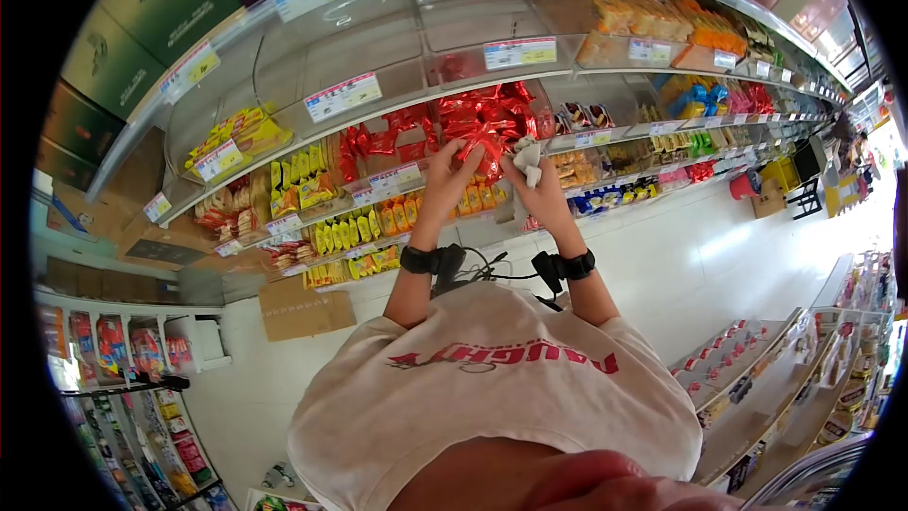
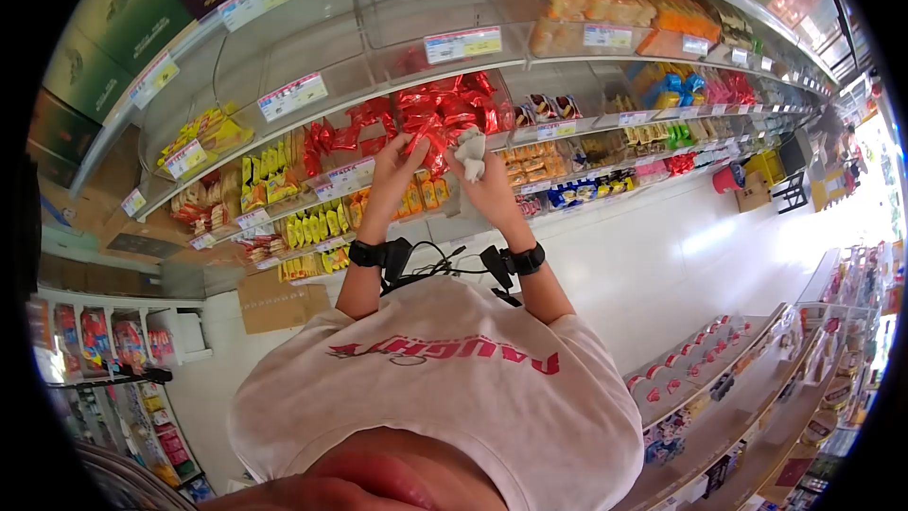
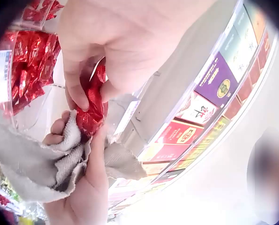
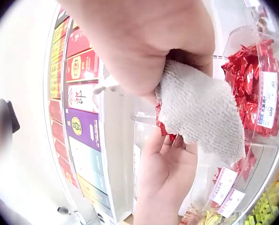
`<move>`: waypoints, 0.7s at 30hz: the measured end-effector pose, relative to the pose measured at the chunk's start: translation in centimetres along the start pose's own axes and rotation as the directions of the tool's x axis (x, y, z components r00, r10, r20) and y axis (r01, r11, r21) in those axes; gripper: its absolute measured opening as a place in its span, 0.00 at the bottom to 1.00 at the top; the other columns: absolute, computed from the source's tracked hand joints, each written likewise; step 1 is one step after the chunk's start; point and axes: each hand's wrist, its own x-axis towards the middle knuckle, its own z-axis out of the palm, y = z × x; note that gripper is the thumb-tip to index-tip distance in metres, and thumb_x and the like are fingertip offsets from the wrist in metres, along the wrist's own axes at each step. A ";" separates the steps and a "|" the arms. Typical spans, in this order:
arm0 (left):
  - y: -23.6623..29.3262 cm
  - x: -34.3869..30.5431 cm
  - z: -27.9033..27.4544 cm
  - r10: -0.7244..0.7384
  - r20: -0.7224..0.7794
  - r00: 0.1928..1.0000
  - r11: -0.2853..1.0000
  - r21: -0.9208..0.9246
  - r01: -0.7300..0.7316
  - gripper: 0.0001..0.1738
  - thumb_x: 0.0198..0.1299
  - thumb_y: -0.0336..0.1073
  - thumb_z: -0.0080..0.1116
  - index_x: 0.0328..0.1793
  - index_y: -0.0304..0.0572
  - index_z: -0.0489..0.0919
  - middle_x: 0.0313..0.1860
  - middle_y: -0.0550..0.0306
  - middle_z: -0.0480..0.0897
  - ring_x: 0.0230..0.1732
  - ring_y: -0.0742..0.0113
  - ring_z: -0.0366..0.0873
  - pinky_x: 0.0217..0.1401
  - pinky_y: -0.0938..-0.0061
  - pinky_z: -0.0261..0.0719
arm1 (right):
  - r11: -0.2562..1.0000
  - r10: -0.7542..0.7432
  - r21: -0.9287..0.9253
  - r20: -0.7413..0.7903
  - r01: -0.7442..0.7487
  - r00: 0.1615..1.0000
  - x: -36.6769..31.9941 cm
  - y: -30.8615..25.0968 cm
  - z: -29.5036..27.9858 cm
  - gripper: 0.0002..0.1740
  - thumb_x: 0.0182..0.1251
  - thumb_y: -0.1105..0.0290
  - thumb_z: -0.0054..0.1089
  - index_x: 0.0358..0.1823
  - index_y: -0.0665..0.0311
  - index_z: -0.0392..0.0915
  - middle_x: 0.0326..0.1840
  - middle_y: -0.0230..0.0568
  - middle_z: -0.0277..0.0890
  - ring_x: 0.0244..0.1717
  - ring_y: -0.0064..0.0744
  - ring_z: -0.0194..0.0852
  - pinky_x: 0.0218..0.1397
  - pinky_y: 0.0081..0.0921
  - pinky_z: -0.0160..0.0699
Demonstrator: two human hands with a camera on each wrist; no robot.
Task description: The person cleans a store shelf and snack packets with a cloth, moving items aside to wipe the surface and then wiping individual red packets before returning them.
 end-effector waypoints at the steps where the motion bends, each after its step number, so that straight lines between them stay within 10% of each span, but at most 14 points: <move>1: 0.0 -0.2 0.9 -0.005 -0.013 1.000 1.000 -0.029 0.005 0.16 0.72 0.42 0.61 0.54 0.36 0.82 0.43 0.66 0.83 0.42 0.82 0.77 0.45 0.82 0.76 | 0.997 -0.077 -0.005 -0.003 0.077 0.997 -0.5 0.4 -0.9 0.15 0.69 0.64 0.68 0.45 0.71 0.79 0.38 0.40 0.81 0.40 0.23 0.75 0.43 0.25 0.76; 4: 1.0 -1.2 2.8 -0.003 -0.005 1.000 0.996 -0.088 0.003 0.16 0.71 0.42 0.62 0.52 0.36 0.82 0.40 0.66 0.83 0.41 0.82 0.77 0.42 0.83 0.74 | 0.970 -0.238 0.045 0.025 0.237 0.971 -2.0 2.7 -3.3 0.14 0.71 0.63 0.68 0.46 0.67 0.78 0.39 0.35 0.79 0.41 0.21 0.74 0.47 0.23 0.75; 11: 2.3 -2.6 7.9 0.045 -0.064 0.997 0.992 -0.119 -0.053 0.13 0.71 0.41 0.62 0.47 0.37 0.82 0.37 0.68 0.81 0.37 0.84 0.74 0.38 0.85 0.71 | 0.945 0.092 0.311 0.044 -0.101 0.995 -4.1 2.4 -6.6 0.14 0.70 0.65 0.69 0.47 0.67 0.81 0.40 0.31 0.82 0.41 0.19 0.77 0.48 0.21 0.76; 17: 1.1 -4.3 10.8 -0.009 -0.104 0.994 1.000 -0.002 0.009 0.11 0.71 0.40 0.63 0.46 0.39 0.81 0.32 0.70 0.81 0.32 0.88 0.72 0.31 0.88 0.66 | 0.936 -0.027 0.353 0.090 -0.006 0.996 -5.3 3.3 -9.0 0.11 0.70 0.66 0.67 0.45 0.66 0.80 0.36 0.28 0.80 0.39 0.17 0.78 0.42 0.20 0.78; 21: 3.1 -5.9 11.6 -0.030 -0.141 0.990 0.998 -0.067 0.021 0.10 0.70 0.39 0.64 0.45 0.39 0.81 0.30 0.70 0.79 0.31 0.88 0.70 0.29 0.87 0.64 | 0.863 0.123 0.467 0.175 -0.192 0.977 -6.1 3.2 -8.7 0.12 0.70 0.67 0.67 0.46 0.68 0.78 0.36 0.32 0.80 0.36 0.18 0.79 0.38 0.22 0.83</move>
